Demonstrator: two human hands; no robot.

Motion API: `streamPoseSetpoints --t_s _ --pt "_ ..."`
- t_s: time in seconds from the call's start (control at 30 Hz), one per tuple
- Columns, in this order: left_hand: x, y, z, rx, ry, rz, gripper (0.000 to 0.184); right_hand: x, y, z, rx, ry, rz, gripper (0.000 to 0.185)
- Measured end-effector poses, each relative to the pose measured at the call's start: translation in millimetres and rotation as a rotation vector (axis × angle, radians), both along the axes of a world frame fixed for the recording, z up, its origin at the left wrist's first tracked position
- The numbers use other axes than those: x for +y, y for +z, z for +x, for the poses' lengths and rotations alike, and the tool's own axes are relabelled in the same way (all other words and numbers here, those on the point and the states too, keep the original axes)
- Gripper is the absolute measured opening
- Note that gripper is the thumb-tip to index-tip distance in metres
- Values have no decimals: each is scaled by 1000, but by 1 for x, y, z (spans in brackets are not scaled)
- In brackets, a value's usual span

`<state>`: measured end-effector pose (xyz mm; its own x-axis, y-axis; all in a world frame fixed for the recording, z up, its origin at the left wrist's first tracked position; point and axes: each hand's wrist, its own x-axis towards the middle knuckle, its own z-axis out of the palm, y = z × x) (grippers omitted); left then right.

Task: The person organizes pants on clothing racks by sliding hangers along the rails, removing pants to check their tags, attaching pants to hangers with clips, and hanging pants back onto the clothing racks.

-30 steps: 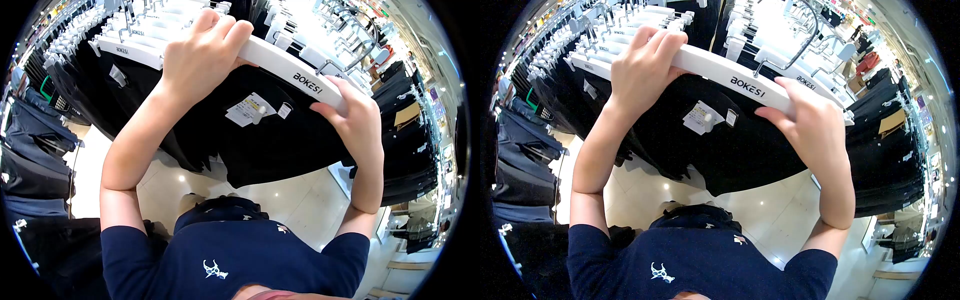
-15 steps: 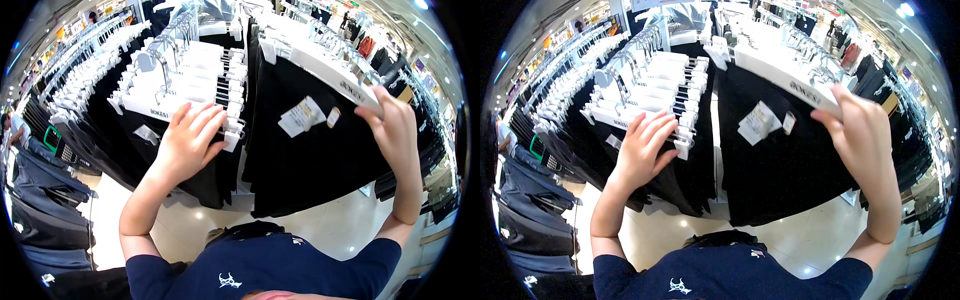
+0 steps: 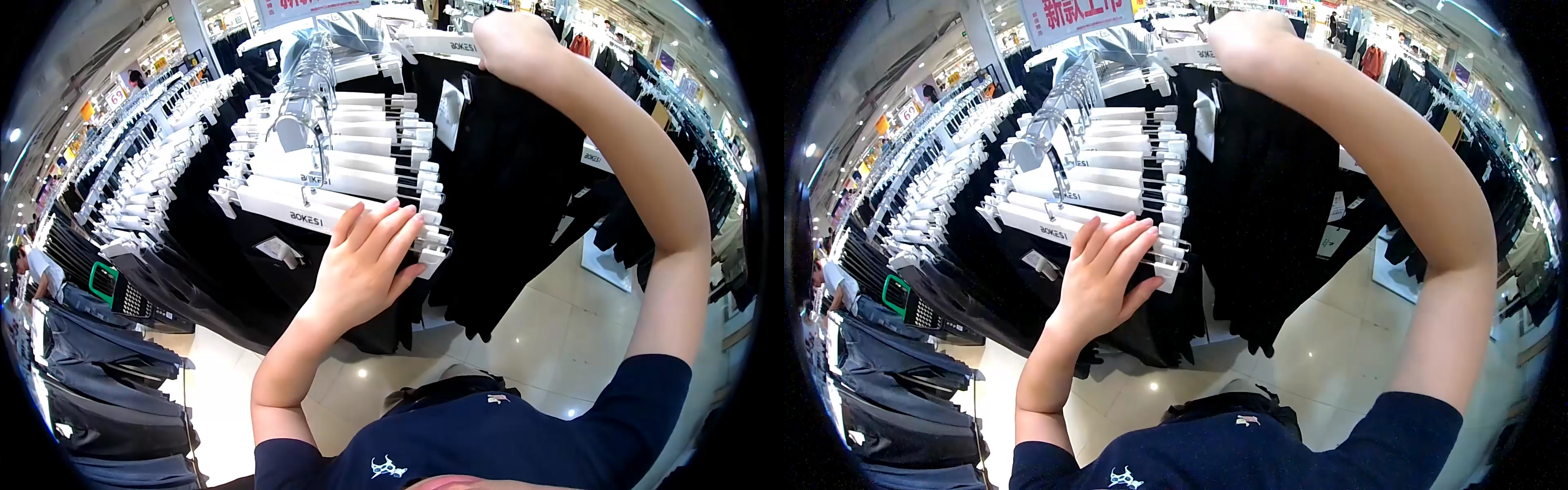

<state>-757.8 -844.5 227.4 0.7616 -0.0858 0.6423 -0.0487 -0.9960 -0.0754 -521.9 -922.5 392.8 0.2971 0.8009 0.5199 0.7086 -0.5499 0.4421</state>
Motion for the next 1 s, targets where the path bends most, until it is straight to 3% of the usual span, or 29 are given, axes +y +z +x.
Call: streamPoseSetpoints --t_s 0.23,0.3,0.37,0.57,0.63,0.7,0.87,1.0 --pt "2 2 2 33 -12 -39 57 56 -8 54 -63 -34 -83 34" --pt "4 1 2 24 -23 -28 57 68 -4 51 174 22 -81 37" --pt "4 1 2 33 -18 -29 58 80 -4 51 199 86 -90 43" --pt "-3 4 5 61 60 -17 56 114 -6 92 175 151 -184 40" --pt "-3 4 7 73 73 0 56 125 -3 105 601 181 -509 34" --pt "-3 3 9 68 82 13 56 129 -6 101 655 216 -536 30" --pt "-6 5 15 66 125 30 52 142 -4 89 498 94 -499 33" --pt "-7 3 20 45 144 21 50 164 16 84 648 -132 -623 34"
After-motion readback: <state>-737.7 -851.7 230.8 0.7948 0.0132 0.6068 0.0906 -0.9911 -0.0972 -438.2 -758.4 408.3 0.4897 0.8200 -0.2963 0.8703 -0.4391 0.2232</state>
